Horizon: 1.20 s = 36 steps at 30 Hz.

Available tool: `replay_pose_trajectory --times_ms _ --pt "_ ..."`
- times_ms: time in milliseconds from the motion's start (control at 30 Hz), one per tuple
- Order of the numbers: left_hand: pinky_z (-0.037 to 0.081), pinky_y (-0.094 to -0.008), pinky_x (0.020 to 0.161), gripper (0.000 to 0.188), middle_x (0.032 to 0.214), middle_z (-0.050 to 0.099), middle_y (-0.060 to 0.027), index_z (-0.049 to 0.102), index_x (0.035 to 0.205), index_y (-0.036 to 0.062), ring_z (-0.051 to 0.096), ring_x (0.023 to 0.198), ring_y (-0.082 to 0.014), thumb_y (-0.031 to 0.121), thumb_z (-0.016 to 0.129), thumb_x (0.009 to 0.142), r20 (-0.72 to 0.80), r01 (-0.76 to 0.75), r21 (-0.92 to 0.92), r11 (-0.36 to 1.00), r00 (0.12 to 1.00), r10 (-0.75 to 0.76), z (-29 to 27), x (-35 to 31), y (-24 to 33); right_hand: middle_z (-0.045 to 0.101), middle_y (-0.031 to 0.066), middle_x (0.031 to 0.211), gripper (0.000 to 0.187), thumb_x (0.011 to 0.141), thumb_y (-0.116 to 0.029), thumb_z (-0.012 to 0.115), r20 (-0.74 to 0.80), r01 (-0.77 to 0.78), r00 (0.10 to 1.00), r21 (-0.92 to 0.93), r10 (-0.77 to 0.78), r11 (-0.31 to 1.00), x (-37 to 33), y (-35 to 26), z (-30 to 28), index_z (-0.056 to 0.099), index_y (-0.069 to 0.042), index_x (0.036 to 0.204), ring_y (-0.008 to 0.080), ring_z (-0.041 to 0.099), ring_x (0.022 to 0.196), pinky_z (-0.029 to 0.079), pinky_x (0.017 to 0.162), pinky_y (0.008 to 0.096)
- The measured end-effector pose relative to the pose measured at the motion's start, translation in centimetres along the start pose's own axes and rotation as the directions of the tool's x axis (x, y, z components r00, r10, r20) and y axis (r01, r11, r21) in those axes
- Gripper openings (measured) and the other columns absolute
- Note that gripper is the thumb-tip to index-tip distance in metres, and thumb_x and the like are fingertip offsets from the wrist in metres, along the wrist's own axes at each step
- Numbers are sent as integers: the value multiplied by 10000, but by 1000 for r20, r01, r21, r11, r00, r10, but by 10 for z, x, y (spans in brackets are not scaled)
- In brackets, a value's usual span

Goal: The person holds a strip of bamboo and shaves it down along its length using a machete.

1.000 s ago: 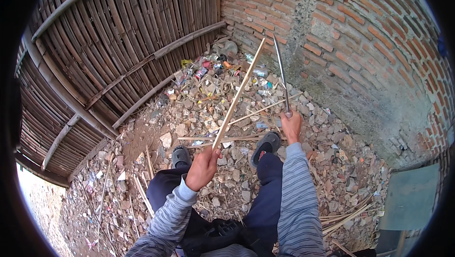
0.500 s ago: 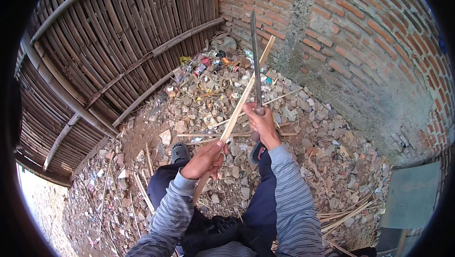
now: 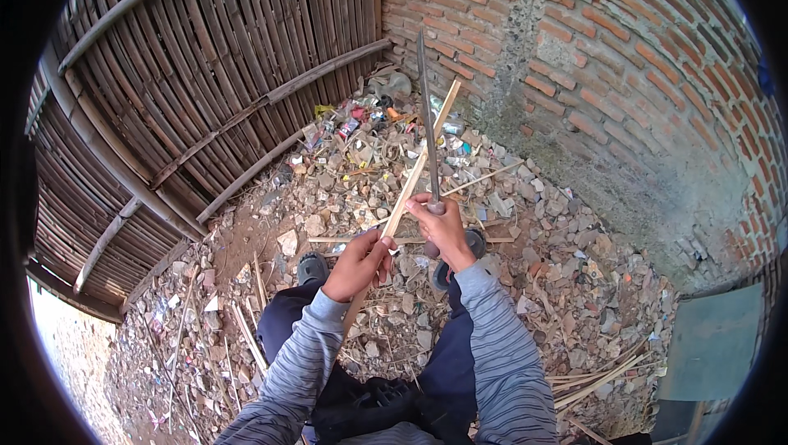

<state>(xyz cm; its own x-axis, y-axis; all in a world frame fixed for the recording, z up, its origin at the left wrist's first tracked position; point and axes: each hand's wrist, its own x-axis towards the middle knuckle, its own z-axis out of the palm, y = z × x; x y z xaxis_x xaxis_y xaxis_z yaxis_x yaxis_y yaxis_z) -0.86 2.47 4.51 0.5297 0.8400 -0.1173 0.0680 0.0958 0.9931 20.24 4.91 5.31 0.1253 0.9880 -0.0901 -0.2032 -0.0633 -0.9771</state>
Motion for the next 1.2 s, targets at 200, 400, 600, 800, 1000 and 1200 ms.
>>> replay_pose_trajectory --times_ms 200,400,600,800,1000,1200 --pt "387 -268 457 289 660 495 14 594 1038 55 493 515 -92 289 460 1143 -64 72 -216 974 994 -88 -1 2 -4 619 -26 674 278 955 -267 793 95 484 865 -419 -493 768 10 29 -16 737 3 919 67 494 508 364 471 309" --pt "336 -276 478 220 676 478 27 574 1052 51 444 517 -97 265 537 1084 -63 82 -256 963 993 -101 -6 3 -7 597 132 580 214 891 -218 823 338 579 797 -663 -500 474 -11 14 -5 739 -22 891 264 592 490 441 517 378" --pt "427 -463 547 315 715 555 -197 515 1037 -60 561 577 -336 236 623 1045 -234 -214 432 876 911 339 15 0 -14 664 170 643 164 797 -206 795 368 568 794 -732 -485 376 -15 17 -3 760 -84 902 387 693 620 532 566 457" --pt "442 -559 576 313 680 610 -281 525 1061 -87 632 660 -514 177 686 1013 -271 -155 599 785 884 382 21 -14 -15 659 178 630 136 745 -193 731 441 537 832 -793 -336 289 -13 13 0 767 -101 838 401 686 614 535 578 492" --pt "470 -593 602 326 725 635 -307 517 1203 -91 643 703 -531 103 671 991 -333 -46 699 714 862 382 23 -18 -9 663 172 630 108 741 -187 713 407 517 845 -786 -346 339 -9 21 3 770 -118 801 400 683 607 540 574 495" --pt "476 -592 605 357 748 649 -307 506 1258 -88 650 707 -523 73 663 981 -330 -74 665 743 863 382 19 -15 -13 670 152 630 78 723 -186 713 417 545 814 -789 -405 284 -5 16 4 749 -134 769 388 690 609 539 556 488"
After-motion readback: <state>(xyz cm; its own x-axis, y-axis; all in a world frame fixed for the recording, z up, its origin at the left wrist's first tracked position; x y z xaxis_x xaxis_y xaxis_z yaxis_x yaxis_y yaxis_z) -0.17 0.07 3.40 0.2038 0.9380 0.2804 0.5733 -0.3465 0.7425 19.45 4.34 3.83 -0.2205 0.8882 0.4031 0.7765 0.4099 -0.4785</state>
